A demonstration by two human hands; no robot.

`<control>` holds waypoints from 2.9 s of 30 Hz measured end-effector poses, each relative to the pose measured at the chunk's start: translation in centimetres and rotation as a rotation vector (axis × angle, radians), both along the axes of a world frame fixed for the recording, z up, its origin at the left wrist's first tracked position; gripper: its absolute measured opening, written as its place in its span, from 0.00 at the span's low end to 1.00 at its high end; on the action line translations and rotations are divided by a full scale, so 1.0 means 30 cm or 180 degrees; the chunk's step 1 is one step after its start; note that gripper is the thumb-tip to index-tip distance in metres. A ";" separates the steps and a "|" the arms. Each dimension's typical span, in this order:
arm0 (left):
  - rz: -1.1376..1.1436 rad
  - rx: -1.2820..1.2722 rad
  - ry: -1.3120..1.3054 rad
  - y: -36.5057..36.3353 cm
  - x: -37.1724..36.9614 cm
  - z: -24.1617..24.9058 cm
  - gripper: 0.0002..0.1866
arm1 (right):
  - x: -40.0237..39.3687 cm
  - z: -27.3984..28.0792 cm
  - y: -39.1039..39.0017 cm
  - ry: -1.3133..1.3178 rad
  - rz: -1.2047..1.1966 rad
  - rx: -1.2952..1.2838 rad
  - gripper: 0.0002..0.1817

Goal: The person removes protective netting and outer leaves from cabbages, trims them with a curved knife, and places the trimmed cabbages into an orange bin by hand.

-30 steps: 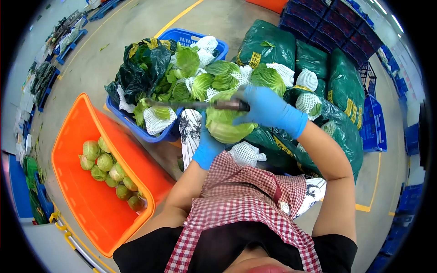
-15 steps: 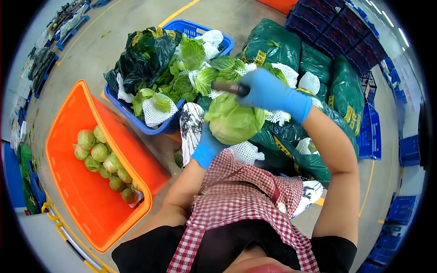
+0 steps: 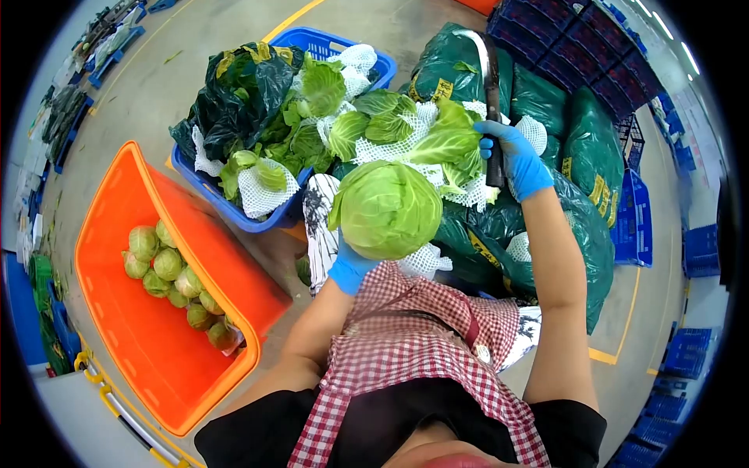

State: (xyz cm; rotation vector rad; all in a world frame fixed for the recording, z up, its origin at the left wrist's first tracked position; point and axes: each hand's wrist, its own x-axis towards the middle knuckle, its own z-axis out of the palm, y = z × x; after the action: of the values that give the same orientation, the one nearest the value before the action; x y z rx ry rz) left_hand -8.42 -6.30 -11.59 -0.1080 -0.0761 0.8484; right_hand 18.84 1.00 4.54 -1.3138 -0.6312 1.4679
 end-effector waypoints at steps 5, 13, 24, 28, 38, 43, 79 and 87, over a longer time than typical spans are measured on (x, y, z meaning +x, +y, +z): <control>0.0128 0.0202 0.0009 0.018 0.015 -0.063 0.29 | 0.153 -0.192 0.083 -0.0963 -0.0940 -0.0155 0.10; -0.0265 -0.0423 -0.0579 0.030 0.035 0.047 0.36 | -0.187 -0.018 -0.216 -0.2211 0.0393 0.1095 0.31; 0.0340 0.0477 0.0991 0.028 0.098 0.043 0.31 | -0.233 -0.061 -0.202 -0.3461 -0.0520 0.1780 0.11; 0.0099 -0.0220 0.0212 0.044 0.039 0.038 0.29 | -0.091 -0.027 -0.092 -0.2250 -0.0002 0.0730 0.13; 0.0489 0.0430 0.1116 -0.060 0.000 -0.007 0.27 | 0.074 -0.114 0.041 -0.1303 0.0560 -0.0065 0.11; 0.0413 0.0809 0.1203 -0.110 -0.056 -0.001 0.28 | 0.276 -0.359 0.159 -0.2310 -0.0137 -0.0326 0.17; -0.1905 -0.0176 0.1457 -0.113 -0.015 0.046 0.40 | -0.292 -0.001 -0.179 -0.2787 0.2781 0.0316 0.14; -0.1589 -0.0012 0.0946 -0.137 -0.037 0.092 0.29 | -0.032 -0.173 -0.191 -0.0244 0.0018 -0.0610 0.10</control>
State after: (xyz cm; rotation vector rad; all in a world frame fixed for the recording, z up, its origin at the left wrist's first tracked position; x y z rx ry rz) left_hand -9.52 -10.40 -8.84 -0.0015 0.2246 0.3586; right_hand 17.88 -4.72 -0.66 -1.5231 -0.5544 1.5176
